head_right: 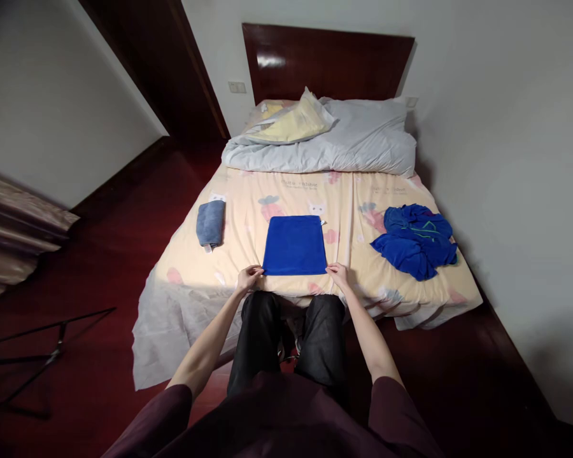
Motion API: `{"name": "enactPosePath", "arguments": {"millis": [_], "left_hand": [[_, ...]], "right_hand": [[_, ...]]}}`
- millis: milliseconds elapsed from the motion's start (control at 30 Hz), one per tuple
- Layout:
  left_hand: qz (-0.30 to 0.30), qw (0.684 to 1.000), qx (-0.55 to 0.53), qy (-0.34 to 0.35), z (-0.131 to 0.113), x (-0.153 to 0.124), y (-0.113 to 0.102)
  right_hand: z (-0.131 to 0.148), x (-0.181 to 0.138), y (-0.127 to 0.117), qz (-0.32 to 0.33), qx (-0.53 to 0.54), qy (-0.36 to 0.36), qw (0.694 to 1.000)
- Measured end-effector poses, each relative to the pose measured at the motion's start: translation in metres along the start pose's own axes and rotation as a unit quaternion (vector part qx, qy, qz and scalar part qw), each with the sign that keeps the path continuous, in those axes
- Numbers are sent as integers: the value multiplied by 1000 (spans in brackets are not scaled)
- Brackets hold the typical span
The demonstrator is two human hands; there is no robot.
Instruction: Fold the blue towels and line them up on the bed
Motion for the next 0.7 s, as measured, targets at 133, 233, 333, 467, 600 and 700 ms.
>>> {"name": "enactPosePath", "arguments": {"millis": [133, 233, 333, 467, 600, 700], "left_hand": [[-16, 1000, -11, -8, -5, 1, -1], [-19, 1000, -7, -11, -4, -7, -6], [-18, 1000, 6, -20, 3, -14, -12], [5, 999, 13, -33, 10, -14, -8], [13, 999, 17, -34, 7, -7, -2], [21, 999, 24, -32, 6, -5, -3]], "right_hand": [[1, -7, -2, -24, 9, 5, 1000], [-4, -24, -8, -24, 19, 11, 999], [-7, -38, -14, -17, 23, 24, 999], [-4, -37, -9, -4, 30, 38, 999], [-1, -25, 1, -27, 39, 50, 998], [-4, -21, 1, -46, 33, 56, 997]]}}
Point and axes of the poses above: each hand's wrist, its own x-axis towards the middle knuckle, its own y-axis out of the palm, z = x × y, the point moved 6 cm from there along x, towards the middle knuckle, and after that the axes turned 1 degree about x, right-handed, at the moved point
